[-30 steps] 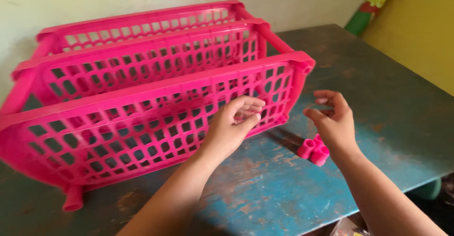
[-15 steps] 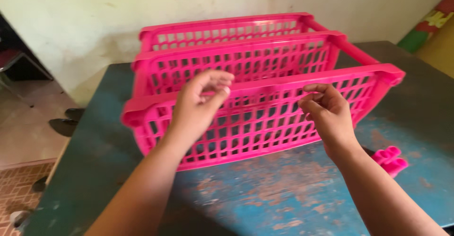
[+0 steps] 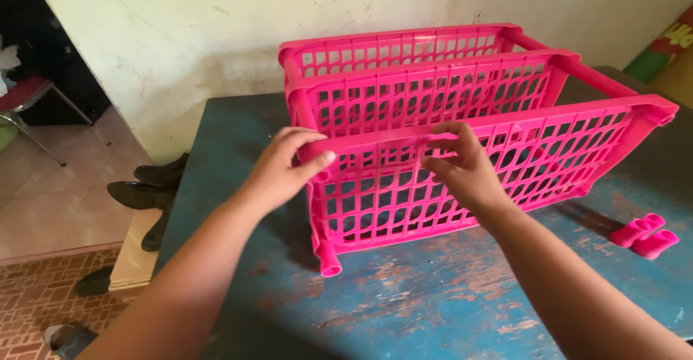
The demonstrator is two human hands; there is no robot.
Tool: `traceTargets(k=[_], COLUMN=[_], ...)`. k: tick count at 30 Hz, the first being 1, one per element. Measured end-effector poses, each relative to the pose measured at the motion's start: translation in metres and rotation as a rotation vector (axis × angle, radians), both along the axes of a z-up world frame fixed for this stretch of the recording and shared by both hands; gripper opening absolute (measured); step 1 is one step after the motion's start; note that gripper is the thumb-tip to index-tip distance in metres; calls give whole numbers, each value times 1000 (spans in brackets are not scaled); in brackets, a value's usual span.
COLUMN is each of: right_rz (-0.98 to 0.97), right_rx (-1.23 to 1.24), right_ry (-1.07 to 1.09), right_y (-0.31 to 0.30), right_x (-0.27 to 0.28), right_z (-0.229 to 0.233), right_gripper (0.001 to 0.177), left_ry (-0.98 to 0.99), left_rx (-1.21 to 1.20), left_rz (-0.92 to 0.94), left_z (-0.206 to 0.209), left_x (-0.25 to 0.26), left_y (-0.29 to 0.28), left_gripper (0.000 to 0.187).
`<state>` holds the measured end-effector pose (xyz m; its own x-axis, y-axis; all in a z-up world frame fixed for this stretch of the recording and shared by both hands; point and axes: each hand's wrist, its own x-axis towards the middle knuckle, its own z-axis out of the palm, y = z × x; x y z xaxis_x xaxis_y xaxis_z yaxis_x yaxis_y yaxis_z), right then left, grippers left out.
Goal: The person disassembles a pink plastic three-tier rack by hand. They remove the feet, separate the shelves from the side frames, and place the detached parts on the table.
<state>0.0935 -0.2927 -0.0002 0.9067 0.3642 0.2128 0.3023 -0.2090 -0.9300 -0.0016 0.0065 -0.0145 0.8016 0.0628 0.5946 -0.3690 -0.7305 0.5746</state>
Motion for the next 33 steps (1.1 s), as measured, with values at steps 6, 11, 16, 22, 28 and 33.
traceTargets(k=[6,11,16,22,28,33], right_rz=[-159,-246,103,29,8,-15], right_rx=[95,-35,-463,-801,-782,-483], right_ry=[10,154,325,107,177,603], right_y=[-5,14,57,67,54,53], right_x=[19,19,11,-2,-5,4], right_z=[-4,-57,-141,-212,-245,-275], right_gripper=[54,40,42,58,50,50], left_ry=[34,3,-31,-53,-26,-19], left_rx=[-62,-47,-38,22,63,-32], left_rz=[27,65,73,11,4,-24], left_z=[-10,-8,-10,-7,-9,-9], left_x=[4,22,42,42,40,46], left_y=[-4,-12,-37,-69,-76,-80], left_gripper=[57,60,62,72,72,66])
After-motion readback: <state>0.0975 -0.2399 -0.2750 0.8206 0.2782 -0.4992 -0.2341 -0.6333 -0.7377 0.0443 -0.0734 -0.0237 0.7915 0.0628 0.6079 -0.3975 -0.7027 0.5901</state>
